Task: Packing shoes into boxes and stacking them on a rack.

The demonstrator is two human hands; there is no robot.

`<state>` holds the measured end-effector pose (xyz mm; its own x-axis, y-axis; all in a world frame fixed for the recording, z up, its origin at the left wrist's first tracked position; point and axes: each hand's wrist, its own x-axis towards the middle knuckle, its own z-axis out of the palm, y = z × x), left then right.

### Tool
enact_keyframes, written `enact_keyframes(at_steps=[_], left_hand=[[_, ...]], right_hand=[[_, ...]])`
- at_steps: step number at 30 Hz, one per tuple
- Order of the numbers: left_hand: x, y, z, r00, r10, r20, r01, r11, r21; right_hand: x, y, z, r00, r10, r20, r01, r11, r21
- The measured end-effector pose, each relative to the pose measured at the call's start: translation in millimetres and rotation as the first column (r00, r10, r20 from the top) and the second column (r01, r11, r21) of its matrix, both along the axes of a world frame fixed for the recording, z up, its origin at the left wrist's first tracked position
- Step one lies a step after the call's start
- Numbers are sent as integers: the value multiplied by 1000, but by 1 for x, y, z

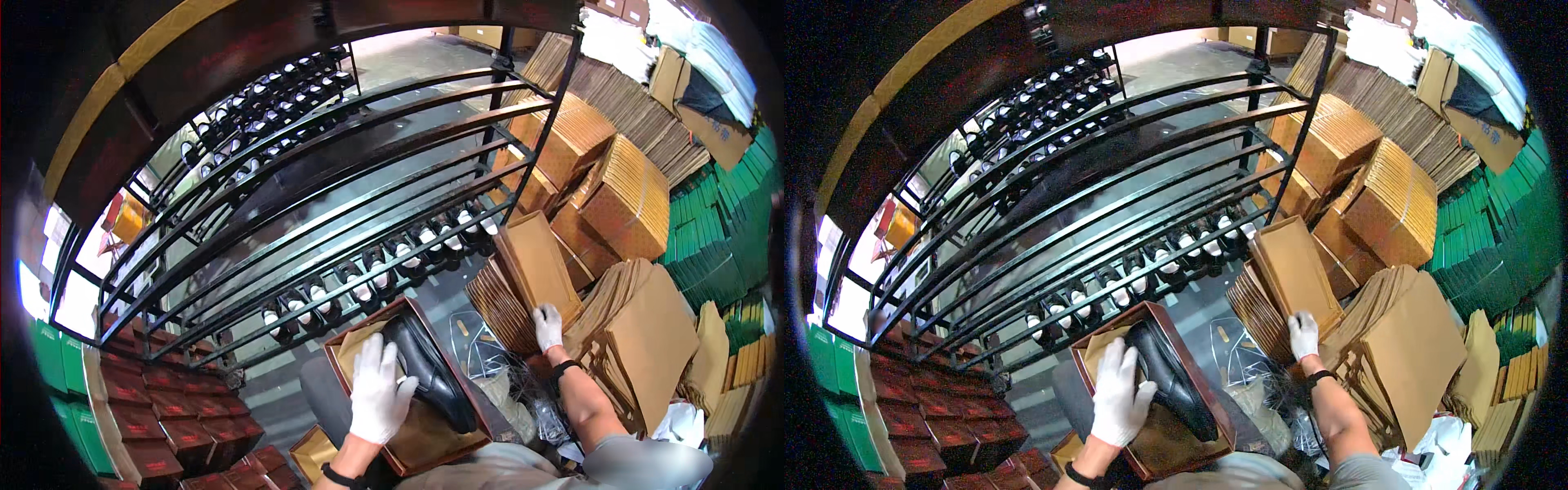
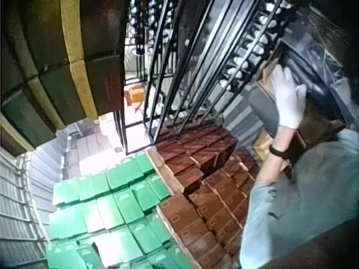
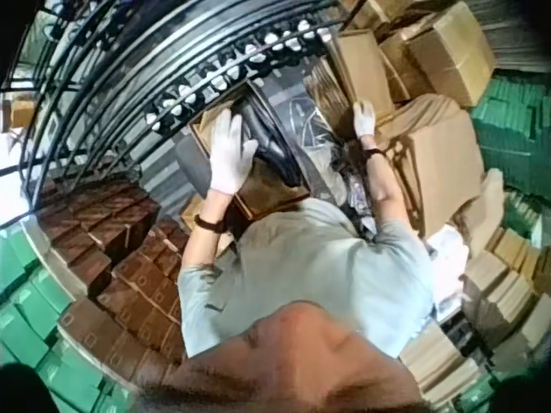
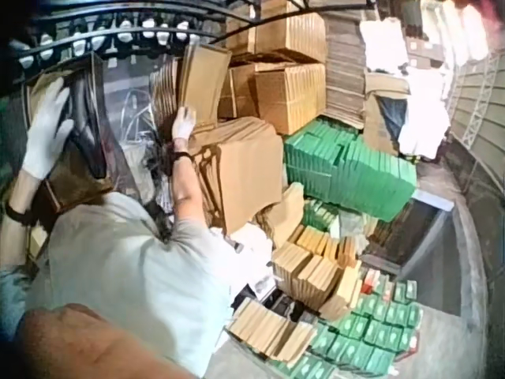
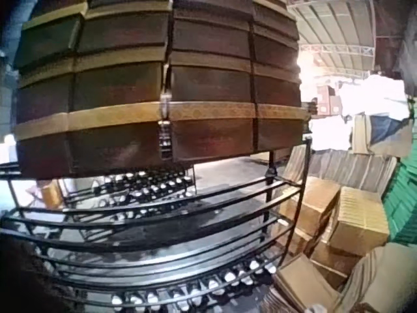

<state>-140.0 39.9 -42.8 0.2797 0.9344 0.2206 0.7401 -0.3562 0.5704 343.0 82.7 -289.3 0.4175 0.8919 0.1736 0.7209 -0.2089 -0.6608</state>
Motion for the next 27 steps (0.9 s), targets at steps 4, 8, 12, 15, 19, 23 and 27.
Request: enact_keyframes(at_steps=[4,8,12,15,19,23,27], left_hand=[[-7,-51,-6,959,268,89,-268,963,-10],[2,-108,-16,898,409,163,-385,909,-161],[1,-151,-41,880,392,269,-322,907,-270],[7,-154,-4,687,604,403,-184,681,-708],[-17,-193,-47,791,441,424,-184,833,-522],[12,-173,-33,712,281,643,35,901,-433],[-21,-113,-41,851,351,390,-185,896,-403]], right_hand=[[3,11,27,985,-97,146,71,982,172],[10,7,50,940,-83,330,105,993,-51],[-16,6,118,788,-53,613,156,981,-116],[-51,-11,217,985,-171,16,167,973,161],[-119,-74,301,126,-13,-992,-182,983,-36],[-172,-144,214,777,536,-329,-623,725,-291],[-199,-47,235,465,636,-616,-771,633,72]])
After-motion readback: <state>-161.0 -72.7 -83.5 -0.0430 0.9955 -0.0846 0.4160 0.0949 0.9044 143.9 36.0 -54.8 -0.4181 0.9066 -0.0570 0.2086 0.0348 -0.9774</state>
